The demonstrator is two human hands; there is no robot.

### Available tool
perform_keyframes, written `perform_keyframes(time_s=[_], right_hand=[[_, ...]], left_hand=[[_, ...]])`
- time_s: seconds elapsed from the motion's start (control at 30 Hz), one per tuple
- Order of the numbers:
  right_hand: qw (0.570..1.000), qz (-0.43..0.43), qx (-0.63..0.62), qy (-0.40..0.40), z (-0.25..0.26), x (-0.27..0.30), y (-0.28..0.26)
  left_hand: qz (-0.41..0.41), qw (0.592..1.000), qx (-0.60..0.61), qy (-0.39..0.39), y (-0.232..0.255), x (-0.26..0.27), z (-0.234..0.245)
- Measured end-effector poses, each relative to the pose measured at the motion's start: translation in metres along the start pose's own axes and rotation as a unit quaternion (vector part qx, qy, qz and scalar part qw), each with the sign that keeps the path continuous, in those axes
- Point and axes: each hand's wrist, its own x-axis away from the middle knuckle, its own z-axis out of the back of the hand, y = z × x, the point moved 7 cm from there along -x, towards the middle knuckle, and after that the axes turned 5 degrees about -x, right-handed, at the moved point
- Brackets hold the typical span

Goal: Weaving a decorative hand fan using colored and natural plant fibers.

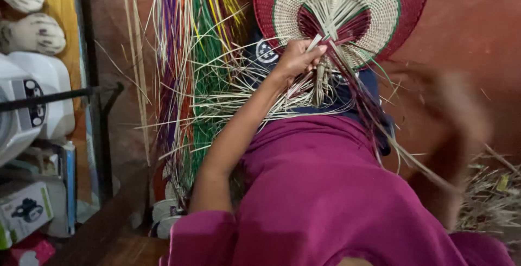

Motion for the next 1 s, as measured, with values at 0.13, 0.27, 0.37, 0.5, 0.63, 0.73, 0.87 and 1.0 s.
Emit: perform_keyframes(time_s=[0.13,0.27,0.37,0.5,0.63,0.73,0.87,1.0], right_hand=[[0.965,0.081,-0.175,0.179,0.091,-0.033,0.015],[0.889,0.288,-0.331,0.131,0.09,-0.055,-0.191],[0.968,0.206,-0.141,-0.007,0.012,-0.084,-0.203],[0.996,0.067,0.032,0.046,-0.038,-0.098,-0.13],[0.995,0.075,-0.054,0.035,-0.018,-0.088,-0.162],[0.996,0.065,-0.027,0.049,-0.022,-0.086,-0.16],[0.999,0.014,0.017,0.035,-0.046,-0.095,-0.126],[1.0,0.026,-0.016,0.005,-0.035,-0.085,-0.132]], left_hand=[[0.005,0.999,-0.03,-0.014,-0.002,-0.002,0.002],[0.011,1.0,-0.025,-0.005,-0.005,-0.004,0.005],[0.007,1.0,-0.021,0.012,-0.005,-0.002,0.007],[-0.046,0.998,0.043,-0.021,0.007,0.002,0.001],[-0.03,0.998,0.051,-0.025,0.012,0.003,0.002],[-0.019,0.998,0.05,-0.022,0.014,0.008,0.003],[-0.024,0.997,0.065,-0.033,0.016,0.008,-0.001],[-0.038,0.998,0.044,-0.003,0.028,0.019,0.0]])
